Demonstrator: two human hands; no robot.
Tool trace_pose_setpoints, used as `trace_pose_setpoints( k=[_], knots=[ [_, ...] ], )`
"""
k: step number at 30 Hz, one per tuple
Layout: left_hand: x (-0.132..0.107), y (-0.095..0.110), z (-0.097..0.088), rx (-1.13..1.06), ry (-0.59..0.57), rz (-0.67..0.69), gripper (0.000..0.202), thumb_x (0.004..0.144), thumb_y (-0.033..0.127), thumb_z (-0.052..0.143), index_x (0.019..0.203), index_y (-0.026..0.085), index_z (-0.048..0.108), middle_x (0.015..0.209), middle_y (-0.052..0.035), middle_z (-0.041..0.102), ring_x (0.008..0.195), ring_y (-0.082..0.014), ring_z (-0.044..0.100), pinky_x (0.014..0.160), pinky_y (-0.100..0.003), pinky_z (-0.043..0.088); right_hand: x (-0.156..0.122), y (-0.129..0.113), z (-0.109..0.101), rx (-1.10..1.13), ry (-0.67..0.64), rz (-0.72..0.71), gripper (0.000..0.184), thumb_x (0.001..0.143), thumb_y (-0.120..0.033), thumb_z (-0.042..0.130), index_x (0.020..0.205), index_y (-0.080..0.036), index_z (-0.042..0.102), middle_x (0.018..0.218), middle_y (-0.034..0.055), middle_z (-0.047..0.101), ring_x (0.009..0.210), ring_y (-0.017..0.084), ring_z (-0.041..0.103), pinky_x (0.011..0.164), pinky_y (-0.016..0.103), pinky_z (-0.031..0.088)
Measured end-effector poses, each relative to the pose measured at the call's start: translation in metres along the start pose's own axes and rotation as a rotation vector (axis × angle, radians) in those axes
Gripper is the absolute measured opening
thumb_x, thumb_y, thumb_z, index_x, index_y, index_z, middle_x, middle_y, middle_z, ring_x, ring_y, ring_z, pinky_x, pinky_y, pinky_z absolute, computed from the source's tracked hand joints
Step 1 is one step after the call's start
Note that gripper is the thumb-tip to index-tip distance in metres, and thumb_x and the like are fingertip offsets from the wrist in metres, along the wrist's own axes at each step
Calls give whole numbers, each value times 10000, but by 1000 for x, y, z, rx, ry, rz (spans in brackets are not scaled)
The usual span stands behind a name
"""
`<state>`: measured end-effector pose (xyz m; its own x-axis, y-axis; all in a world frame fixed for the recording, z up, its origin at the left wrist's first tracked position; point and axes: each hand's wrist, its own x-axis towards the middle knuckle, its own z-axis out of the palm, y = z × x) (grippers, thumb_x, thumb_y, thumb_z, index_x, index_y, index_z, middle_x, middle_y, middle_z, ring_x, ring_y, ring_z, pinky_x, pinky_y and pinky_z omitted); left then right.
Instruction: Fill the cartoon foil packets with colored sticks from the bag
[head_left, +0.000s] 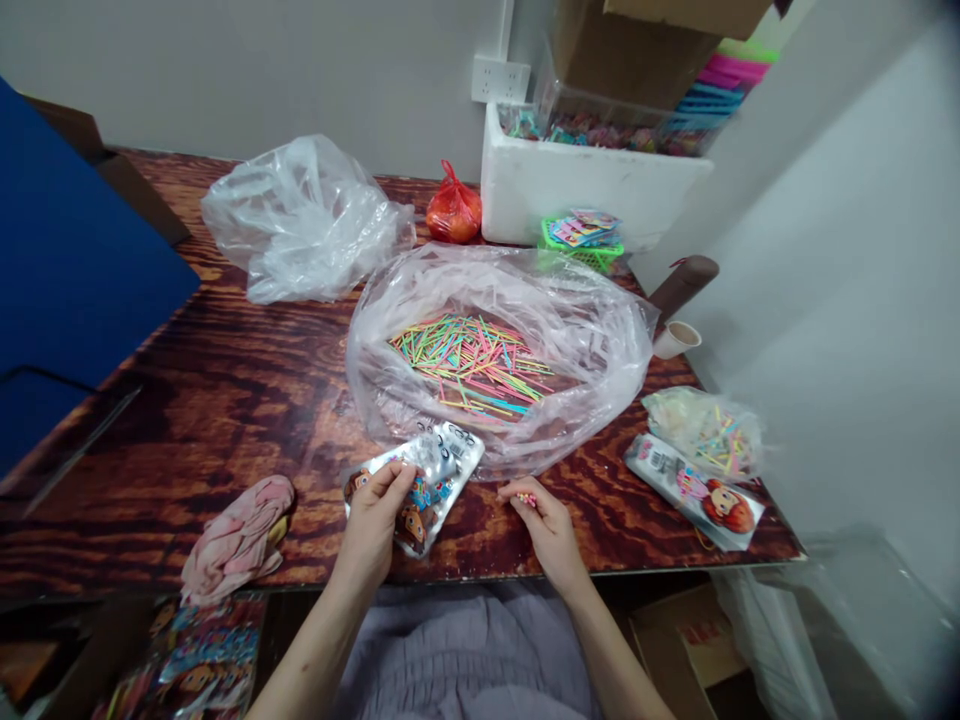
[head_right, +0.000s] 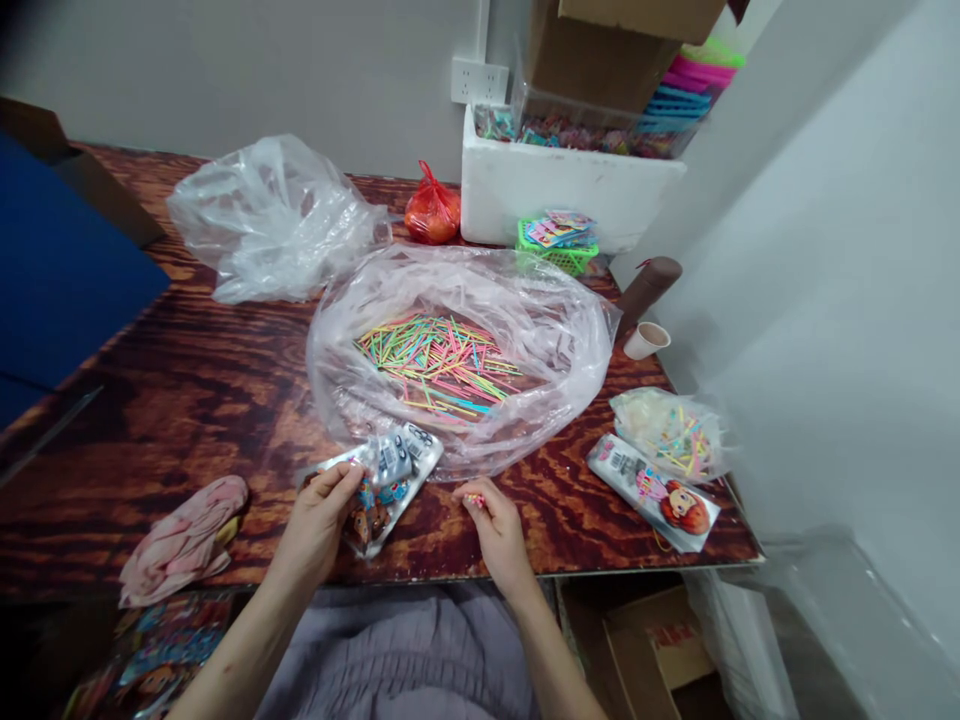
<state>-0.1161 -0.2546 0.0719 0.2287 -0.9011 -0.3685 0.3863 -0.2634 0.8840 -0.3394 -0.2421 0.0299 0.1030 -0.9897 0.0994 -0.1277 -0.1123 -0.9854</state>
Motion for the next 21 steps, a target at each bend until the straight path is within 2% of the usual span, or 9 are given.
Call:
trace_pose_setpoints(
  k=[14, 18, 21],
  knots=[
    [4, -7, -7, 49, -29, -13, 299, 693, 430, 793, 753, 167, 664, 663, 42, 596, 585, -67, 525, 557, -140, 428, 2, -3, 1, 7, 3, 18, 190, 945, -296, 507, 885, -232, 676, 889, 27, 650, 885, 186, 599, 828, 292, 422],
    [4, -8, -10, 134, -52, 77, 242, 708, 385, 785, 846, 195, 725, 839, 11, 690, 751, -99, 592, 694, -160, 457, -1, -3, 1, 13, 6, 37, 208, 937, -328, 520, 864, -220, 682, 870, 33, 654, 869, 193, 603, 817, 296, 432],
    [1, -6, -8, 248, -86, 133, 224, 720, 381, 760, 842, 194, 738, 849, -8, 703, 789, -134, 604, 724, -195, 457, 1, -15, 0, 58, 8, 111, 180, 912, -341, 569, 867, -216, 691, 856, 32, 677, 857, 195, 617, 814, 298, 439]
  ],
)
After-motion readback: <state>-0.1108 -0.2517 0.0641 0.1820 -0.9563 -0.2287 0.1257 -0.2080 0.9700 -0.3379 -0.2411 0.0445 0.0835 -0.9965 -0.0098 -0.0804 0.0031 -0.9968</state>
